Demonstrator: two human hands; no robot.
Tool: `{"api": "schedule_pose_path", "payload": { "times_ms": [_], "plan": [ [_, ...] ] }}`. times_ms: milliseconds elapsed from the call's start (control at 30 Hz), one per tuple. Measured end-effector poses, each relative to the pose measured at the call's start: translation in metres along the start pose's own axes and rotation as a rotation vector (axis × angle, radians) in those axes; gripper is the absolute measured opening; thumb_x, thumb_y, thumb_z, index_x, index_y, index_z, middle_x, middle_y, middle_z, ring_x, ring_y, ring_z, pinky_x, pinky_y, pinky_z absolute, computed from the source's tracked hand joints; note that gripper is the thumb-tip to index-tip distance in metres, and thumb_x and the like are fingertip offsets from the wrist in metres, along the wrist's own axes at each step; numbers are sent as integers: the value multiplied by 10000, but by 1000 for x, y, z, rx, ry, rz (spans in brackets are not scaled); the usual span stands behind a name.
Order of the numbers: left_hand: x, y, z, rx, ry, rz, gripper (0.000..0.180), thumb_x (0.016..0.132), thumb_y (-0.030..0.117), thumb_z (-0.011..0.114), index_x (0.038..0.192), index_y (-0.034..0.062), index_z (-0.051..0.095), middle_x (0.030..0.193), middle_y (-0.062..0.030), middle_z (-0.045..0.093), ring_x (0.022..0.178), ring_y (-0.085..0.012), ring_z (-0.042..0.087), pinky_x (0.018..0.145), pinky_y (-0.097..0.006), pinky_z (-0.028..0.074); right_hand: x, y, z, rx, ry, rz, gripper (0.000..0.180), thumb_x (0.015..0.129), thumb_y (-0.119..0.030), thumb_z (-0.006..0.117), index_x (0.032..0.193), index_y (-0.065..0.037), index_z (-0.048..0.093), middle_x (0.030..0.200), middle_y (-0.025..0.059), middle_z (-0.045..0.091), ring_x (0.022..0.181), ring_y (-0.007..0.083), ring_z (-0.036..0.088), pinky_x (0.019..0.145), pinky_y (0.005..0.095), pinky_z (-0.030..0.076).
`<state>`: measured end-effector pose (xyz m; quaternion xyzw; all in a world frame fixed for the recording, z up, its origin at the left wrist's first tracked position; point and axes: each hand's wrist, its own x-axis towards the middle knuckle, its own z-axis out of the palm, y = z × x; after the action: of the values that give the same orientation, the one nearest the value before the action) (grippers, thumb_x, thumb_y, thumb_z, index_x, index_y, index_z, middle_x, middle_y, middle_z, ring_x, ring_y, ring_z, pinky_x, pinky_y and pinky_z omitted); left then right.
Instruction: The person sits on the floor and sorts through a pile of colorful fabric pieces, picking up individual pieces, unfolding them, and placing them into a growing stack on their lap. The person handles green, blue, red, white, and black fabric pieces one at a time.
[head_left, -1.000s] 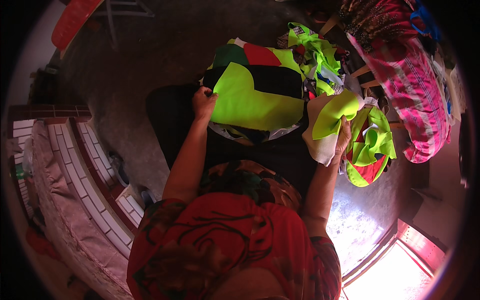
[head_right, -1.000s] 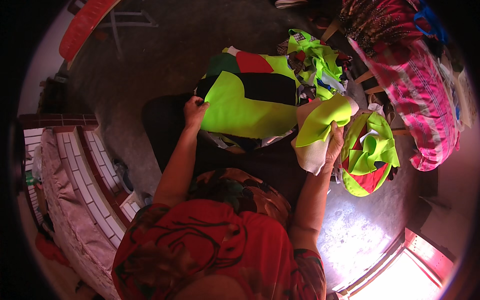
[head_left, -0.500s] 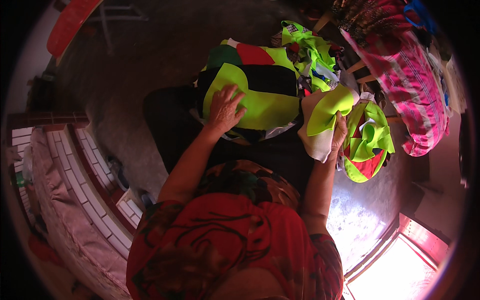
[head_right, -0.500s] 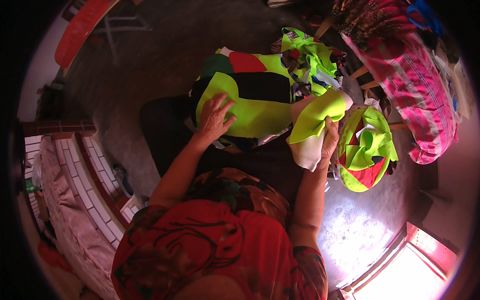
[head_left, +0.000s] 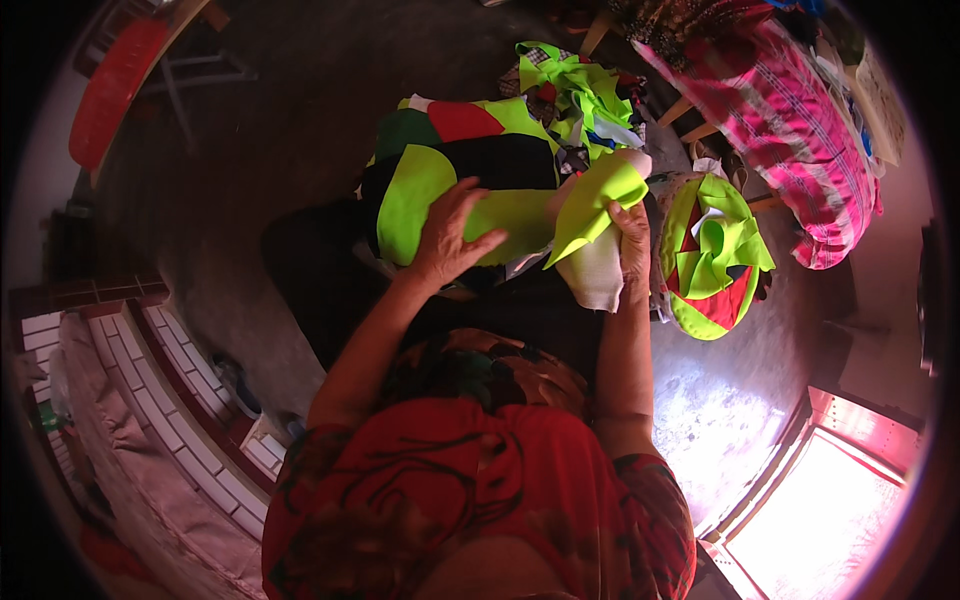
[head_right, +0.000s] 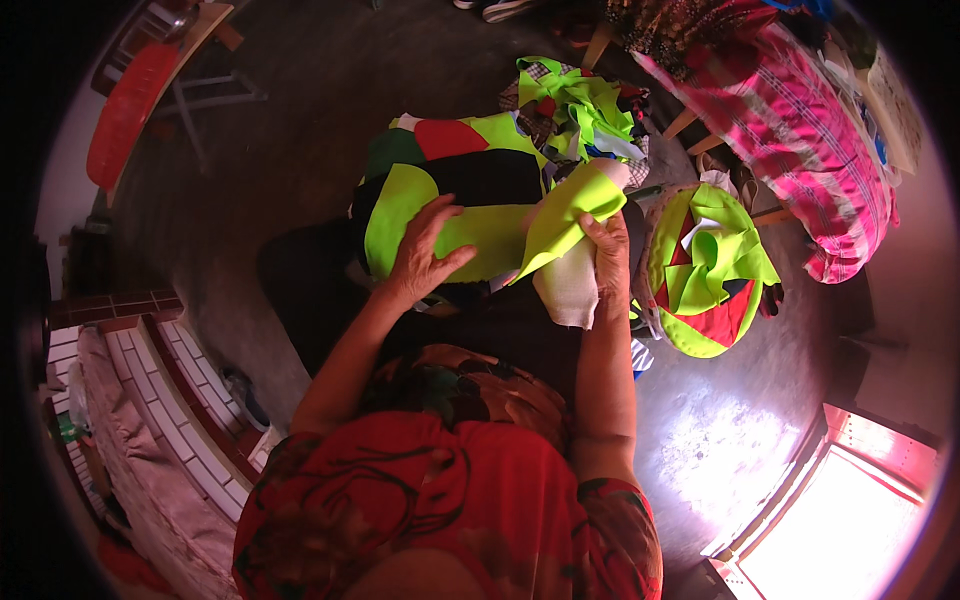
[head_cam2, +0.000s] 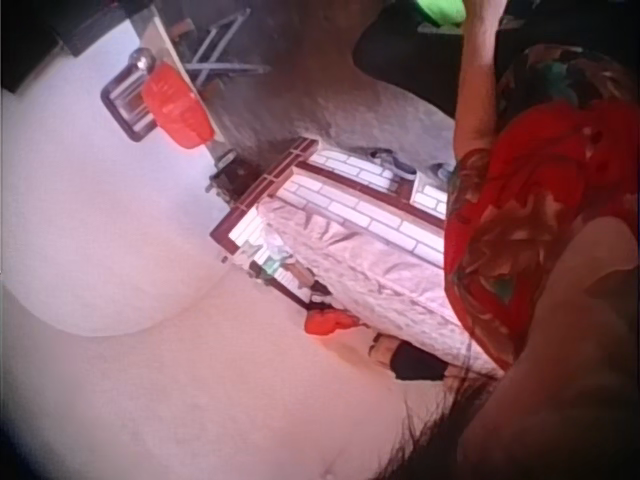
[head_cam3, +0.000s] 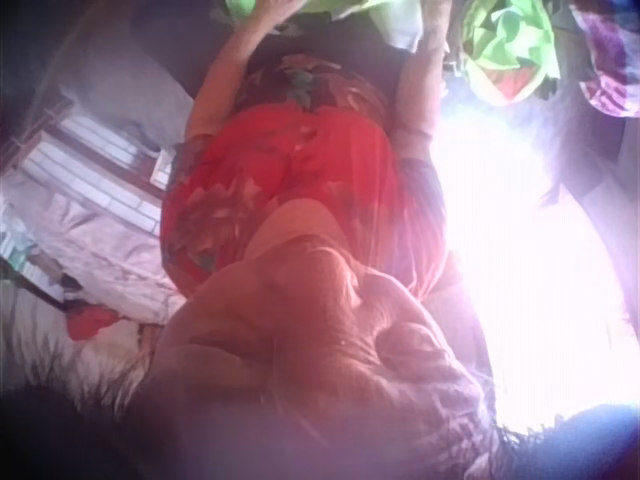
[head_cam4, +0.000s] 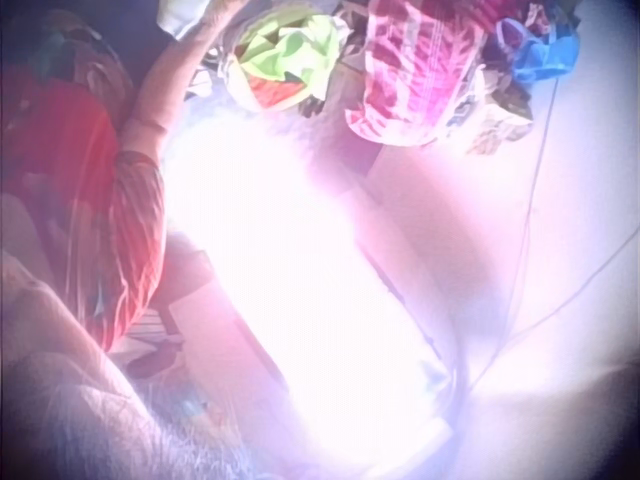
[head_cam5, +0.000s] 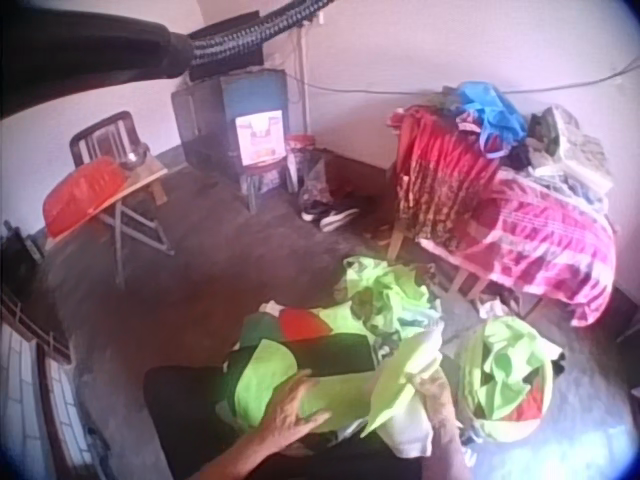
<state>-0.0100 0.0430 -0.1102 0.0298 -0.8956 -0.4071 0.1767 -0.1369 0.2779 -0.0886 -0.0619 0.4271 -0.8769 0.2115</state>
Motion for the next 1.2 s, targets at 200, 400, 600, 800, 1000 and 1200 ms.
{"api": "schedule_pose_path", "payload": {
  "times_ms": [200,400,600,800,1000,1200],
  "plan": [
    [19,75,12,-150,-123,229,582,680,260,798,1159,49,544,1311,-143,496,1189,-324,495,997,-406,391,0,3,2,-91,-53,82,482,828,-67,692,1257,-42,473,1102,88,618,954,204,632,839,330,526],
    [16,65,30,-299,-152,76,301,758,79,699,1026,6,584,1212,-123,560,1047,-274,583,890,-368,469,-5,2,10,-7,-73,173,572,765,-79,758,1260,-28,475,1107,89,618,981,204,621,868,333,505],
    [20,59,11,-900,-122,-257,140,881,52,563,1012,10,589,1104,-56,614,945,-129,581,837,-271,465,-6,-5,18,-98,-165,228,696,674,-82,821,1278,-27,481,1132,75,613,1042,201,594,929,332,467],
    [46,54,-8,-907,130,-340,216,885,102,541,1070,2,588,1022,-58,624,952,-125,571,866,-267,436,3,-7,25,-42,-64,289,680,659,7,747,1282,-13,475,1146,98,604,1040,218,600,937,340,476],
    [89,29,-28,-907,407,-418,239,889,183,612,1048,6,624,938,-20,633,877,-78,549,794,-234,425,5,-17,17,75,99,179,596,666,-6,655,1241,-4,497,1070,120,627,945,233,628,868,361,515],
    [152,20,-35,-457,314,-231,111,827,84,706,838,10,624,803,5,591,699,-65,511,621,-230,420,6,-15,14,120,172,137,592,659,-29,656,1233,-5,509,1056,120,632,922,238,630,852,363,517]
  ]
}}
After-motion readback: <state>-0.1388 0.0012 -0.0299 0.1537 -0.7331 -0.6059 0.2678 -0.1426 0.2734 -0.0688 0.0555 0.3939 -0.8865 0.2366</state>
